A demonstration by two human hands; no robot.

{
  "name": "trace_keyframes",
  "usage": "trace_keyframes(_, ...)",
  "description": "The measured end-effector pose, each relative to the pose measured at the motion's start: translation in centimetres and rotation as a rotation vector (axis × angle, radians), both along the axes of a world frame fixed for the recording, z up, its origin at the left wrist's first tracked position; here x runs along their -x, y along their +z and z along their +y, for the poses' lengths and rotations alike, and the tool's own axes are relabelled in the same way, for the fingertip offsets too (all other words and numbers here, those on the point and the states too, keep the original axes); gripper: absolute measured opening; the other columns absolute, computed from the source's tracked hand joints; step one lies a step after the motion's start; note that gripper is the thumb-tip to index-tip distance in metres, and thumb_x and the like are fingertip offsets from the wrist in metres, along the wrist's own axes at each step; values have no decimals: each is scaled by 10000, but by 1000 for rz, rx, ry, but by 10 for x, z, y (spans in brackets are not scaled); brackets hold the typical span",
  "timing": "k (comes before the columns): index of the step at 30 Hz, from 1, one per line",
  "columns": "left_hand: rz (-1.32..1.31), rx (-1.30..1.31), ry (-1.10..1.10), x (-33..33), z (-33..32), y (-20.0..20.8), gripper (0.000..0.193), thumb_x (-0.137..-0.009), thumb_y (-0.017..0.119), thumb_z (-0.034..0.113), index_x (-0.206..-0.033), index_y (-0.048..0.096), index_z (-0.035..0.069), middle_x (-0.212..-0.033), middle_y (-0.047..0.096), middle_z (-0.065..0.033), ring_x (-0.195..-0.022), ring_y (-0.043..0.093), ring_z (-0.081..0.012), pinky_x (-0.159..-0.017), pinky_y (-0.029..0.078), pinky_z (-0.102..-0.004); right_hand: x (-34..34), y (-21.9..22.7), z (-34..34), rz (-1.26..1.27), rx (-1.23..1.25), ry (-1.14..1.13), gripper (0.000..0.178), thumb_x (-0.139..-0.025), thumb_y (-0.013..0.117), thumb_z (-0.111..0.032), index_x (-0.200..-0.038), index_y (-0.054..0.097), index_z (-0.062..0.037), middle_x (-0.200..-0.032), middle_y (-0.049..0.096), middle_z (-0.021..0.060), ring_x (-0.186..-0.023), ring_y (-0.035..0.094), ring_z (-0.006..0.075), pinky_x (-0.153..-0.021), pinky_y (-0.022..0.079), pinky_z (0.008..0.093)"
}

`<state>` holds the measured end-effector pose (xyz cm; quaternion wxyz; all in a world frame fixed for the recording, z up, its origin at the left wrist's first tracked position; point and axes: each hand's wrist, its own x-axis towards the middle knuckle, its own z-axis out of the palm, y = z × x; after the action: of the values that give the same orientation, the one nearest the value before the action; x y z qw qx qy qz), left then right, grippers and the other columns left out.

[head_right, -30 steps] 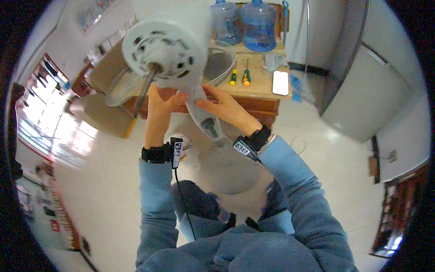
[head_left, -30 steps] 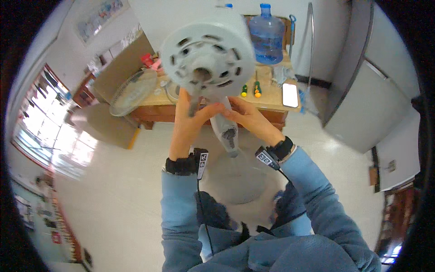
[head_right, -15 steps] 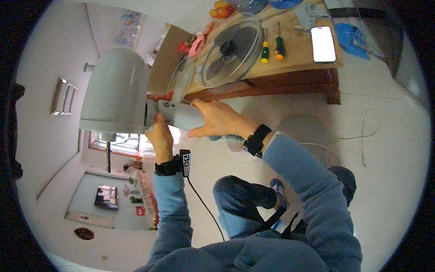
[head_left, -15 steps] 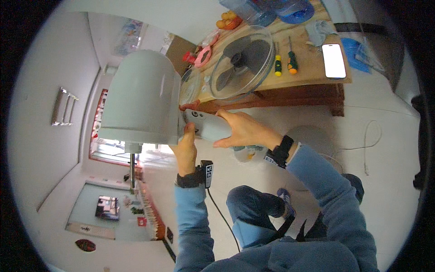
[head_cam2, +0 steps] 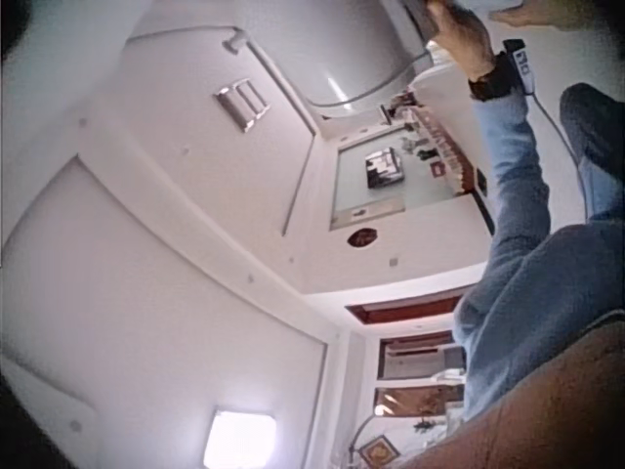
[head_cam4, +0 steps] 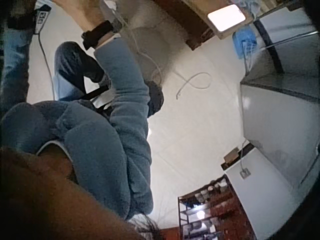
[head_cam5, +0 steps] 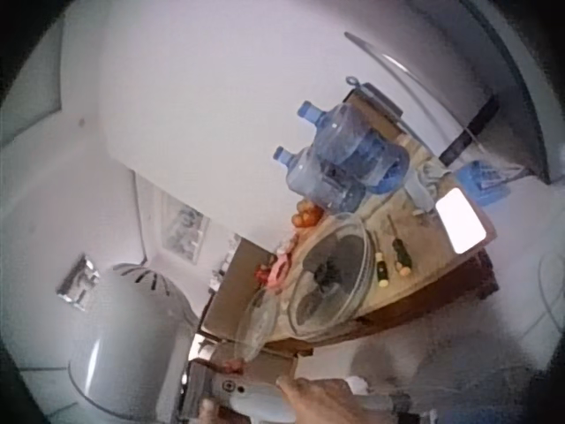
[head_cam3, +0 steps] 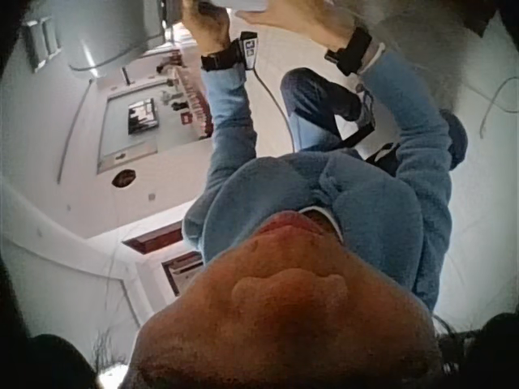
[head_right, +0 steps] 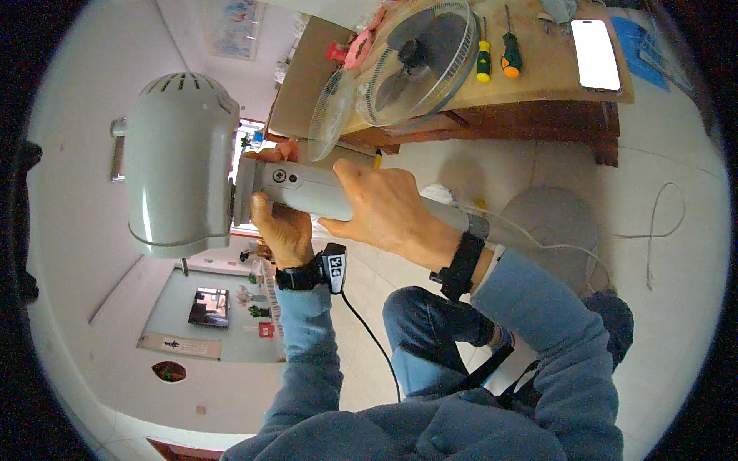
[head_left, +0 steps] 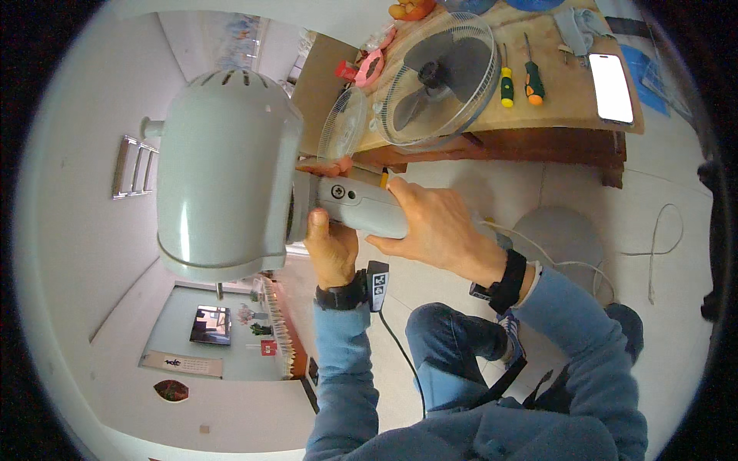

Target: The person assembles a standing fan by attaching the motor housing to the stand and repeatedly rotating the neck joint to test its movement. The person then stands and walks to a nearby table to pick up a phone.

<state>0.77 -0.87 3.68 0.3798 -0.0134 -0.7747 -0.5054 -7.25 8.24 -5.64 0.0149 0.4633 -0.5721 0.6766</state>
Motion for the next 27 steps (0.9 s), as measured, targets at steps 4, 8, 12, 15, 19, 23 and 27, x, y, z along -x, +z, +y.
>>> trace_keyframes(4,-5,-6,-62,0,-3,5,646,-709,754,398,-1211,484,92,-1041,557,-71,-1114,531,-249,-1145,240,-473,-11,4,5,41,-48,-82,578,-683,788,-403,-1000,515,-6,-726,640,171,-611,650,321,-549,510,402)
trace_keyframes(8,-9,-7,-80,-1,-4,6,639,-712,750,389,-1205,479,87,-1050,551,-77,-1104,527,-244,-1146,241,-467,-13,3,3,63,-70,-93,596,-671,794,-427,-986,512,-7,-710,635,171,-601,648,318,-536,504,403)
trace_keyframes(12,-3,-6,-62,0,0,6,635,-705,754,363,-1193,473,70,-1018,547,-82,-1090,526,-243,-1147,240,-460,-10,4,3,84,-41,-115,596,-680,790,-422,-999,512,-3,-712,634,171,-608,650,317,-553,508,397)
trace_keyframes(15,2,-8,-90,5,4,10,621,-705,751,349,-1184,473,69,-1016,536,-80,-1085,517,-234,-1146,244,-456,-5,6,9,110,-82,-105,603,-681,793,-413,-1013,509,3,-718,633,165,-619,651,315,-563,507,394)
trace_keyframes(19,15,-21,-80,9,10,11,616,-707,750,346,-1184,471,74,-1009,534,-78,-1077,514,-228,-1145,248,-457,-1,9,12,137,-50,-134,612,-674,800,-404,-1018,499,4,-722,625,151,-618,646,314,-556,502,391)
trace_keyframes(23,30,1,-98,11,8,10,580,-733,735,342,-1183,470,90,-995,533,-67,-1069,516,-221,-1144,247,-469,0,7,8,165,-28,-185,590,-669,802,-401,-978,489,-8,-717,615,137,-597,636,305,-543,498,379)
trace_keyframes(27,-15,0,-106,-2,-10,1,780,-715,781,347,-1337,380,99,-1228,516,-115,-1189,487,-274,-1123,256,-527,2,0,2,180,35,-220,557,-671,800,-403,-921,477,-26,-696,604,133,-571,625,290,-532,495,361)
